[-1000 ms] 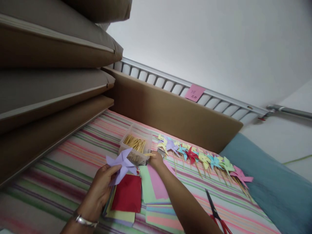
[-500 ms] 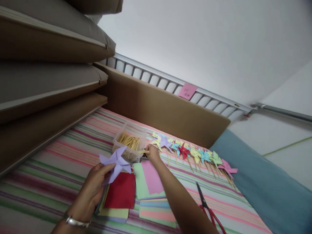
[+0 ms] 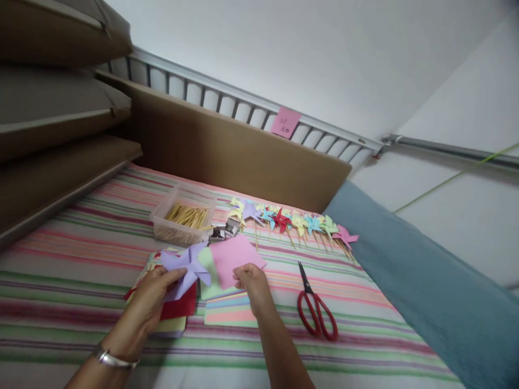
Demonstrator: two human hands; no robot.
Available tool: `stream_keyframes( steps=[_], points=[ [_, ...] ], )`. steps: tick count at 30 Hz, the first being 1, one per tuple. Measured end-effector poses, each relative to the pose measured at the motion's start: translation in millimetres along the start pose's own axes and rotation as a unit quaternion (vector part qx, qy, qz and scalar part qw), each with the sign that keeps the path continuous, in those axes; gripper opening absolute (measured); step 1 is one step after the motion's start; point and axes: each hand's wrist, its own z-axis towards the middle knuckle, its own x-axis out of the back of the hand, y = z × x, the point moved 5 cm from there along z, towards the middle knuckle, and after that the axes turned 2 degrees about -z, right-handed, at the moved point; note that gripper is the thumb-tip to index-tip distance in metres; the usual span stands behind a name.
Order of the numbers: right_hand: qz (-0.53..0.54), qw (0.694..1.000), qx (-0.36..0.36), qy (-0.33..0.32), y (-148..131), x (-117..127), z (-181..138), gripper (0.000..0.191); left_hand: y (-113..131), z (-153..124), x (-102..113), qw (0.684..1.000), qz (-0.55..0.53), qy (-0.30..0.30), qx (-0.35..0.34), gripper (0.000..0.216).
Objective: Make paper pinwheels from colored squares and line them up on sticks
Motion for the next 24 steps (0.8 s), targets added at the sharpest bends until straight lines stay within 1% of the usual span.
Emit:
stream_keyframes(
  steps=[3,6,8,11,14,17,21,24],
  points=[
    [0.04,0.999,-0.008,-0.03,-6,3,0,0.014,-8,4,-3,0.999,0.026,0.021,0.0,0.016],
    [0.091,0.993,-0.026,-0.067,-5,0,-1,0.013,-15,9,-11,0.999,0.036,0.032,0.006,0.015],
    [0.135,0.986,-0.047,-0.086,-2,-2,-1,0.015,-21,14,-19,0.999,0.035,0.033,0.01,0.015],
    [0.212,0.967,-0.094,-0.104,5,-4,2,0.023,-27,19,-31,0.999,0.035,0.024,0.011,0.015],
    [0.285,0.945,-0.13,-0.096,12,-2,10,0.028,-30,23,-41,0.999,0.042,0.003,0.01,0.013],
    [0.333,0.928,-0.145,-0.079,18,1,16,0.026,-30,25,-45,0.999,0.047,0.005,0.017,0.011],
    [0.372,0.915,-0.142,-0.063,18,3,12,0.017,-27,26,-44,0.999,0.046,0.022,0.014,0.008],
    [0.389,0.909,-0.13,-0.07,12,3,5,0.023,-26,25,-43,0.999,0.044,0.014,0.014,0.008]
  ],
)
